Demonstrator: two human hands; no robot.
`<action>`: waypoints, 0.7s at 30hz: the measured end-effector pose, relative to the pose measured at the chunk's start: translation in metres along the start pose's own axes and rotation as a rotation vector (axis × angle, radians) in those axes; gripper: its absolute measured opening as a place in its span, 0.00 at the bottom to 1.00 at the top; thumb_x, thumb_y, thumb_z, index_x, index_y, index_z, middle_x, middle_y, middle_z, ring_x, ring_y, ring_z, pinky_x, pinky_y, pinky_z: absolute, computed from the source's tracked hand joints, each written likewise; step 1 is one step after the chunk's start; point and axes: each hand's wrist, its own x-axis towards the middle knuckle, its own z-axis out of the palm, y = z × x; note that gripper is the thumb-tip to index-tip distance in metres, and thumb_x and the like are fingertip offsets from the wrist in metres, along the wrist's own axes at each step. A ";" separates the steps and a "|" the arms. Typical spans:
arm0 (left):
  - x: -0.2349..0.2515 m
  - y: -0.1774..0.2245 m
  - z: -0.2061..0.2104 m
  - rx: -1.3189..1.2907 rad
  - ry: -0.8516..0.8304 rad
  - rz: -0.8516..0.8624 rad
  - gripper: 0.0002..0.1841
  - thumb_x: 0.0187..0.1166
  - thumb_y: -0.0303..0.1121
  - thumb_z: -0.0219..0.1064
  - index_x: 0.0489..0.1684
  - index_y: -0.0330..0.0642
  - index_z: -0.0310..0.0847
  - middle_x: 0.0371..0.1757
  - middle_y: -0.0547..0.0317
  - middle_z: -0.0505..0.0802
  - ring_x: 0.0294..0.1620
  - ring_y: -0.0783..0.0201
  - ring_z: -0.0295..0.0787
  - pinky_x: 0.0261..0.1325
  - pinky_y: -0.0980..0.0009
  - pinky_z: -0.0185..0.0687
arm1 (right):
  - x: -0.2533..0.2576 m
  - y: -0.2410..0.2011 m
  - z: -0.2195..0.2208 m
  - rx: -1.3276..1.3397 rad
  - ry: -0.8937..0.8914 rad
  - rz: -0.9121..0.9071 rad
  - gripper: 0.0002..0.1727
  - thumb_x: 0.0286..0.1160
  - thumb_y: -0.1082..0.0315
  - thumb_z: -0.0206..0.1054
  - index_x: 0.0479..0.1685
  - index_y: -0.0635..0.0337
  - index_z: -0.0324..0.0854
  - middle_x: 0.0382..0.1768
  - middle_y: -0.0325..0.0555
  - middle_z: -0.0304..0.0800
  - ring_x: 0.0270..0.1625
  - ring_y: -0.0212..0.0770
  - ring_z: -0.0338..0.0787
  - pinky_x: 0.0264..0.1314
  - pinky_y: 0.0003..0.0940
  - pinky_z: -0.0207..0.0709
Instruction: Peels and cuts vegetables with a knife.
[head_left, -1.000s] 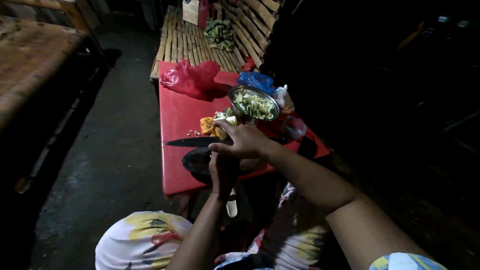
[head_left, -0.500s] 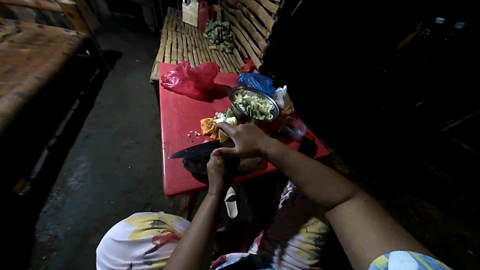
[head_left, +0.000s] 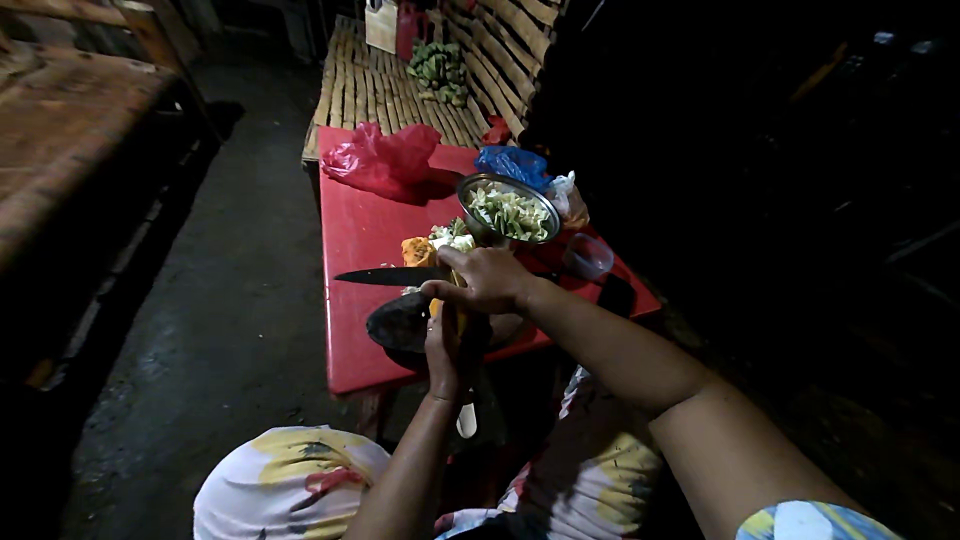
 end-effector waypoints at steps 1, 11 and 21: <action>0.001 -0.001 0.000 0.007 0.013 0.027 0.29 0.68 0.35 0.78 0.66 0.28 0.78 0.50 0.41 0.93 0.52 0.50 0.92 0.60 0.50 0.87 | 0.002 0.001 -0.004 0.053 -0.038 0.001 0.43 0.80 0.24 0.45 0.61 0.56 0.79 0.32 0.53 0.88 0.40 0.58 0.92 0.41 0.64 0.82; -0.002 -0.015 -0.010 -0.130 -0.035 0.137 0.27 0.63 0.35 0.81 0.59 0.28 0.79 0.46 0.49 0.94 0.49 0.65 0.93 0.59 0.65 0.88 | 0.053 0.060 -0.009 0.612 -0.141 0.258 0.36 0.89 0.38 0.51 0.75 0.64 0.70 0.52 0.60 0.85 0.43 0.47 0.85 0.48 0.47 0.81; 0.018 0.001 -0.036 -0.739 -0.010 -0.211 0.26 0.69 0.26 0.72 0.68 0.40 0.72 0.46 0.69 0.92 0.46 0.75 0.91 0.54 0.72 0.90 | 0.089 0.085 -0.023 0.485 -0.075 0.496 0.48 0.84 0.28 0.48 0.81 0.66 0.68 0.71 0.70 0.79 0.71 0.63 0.81 0.72 0.64 0.72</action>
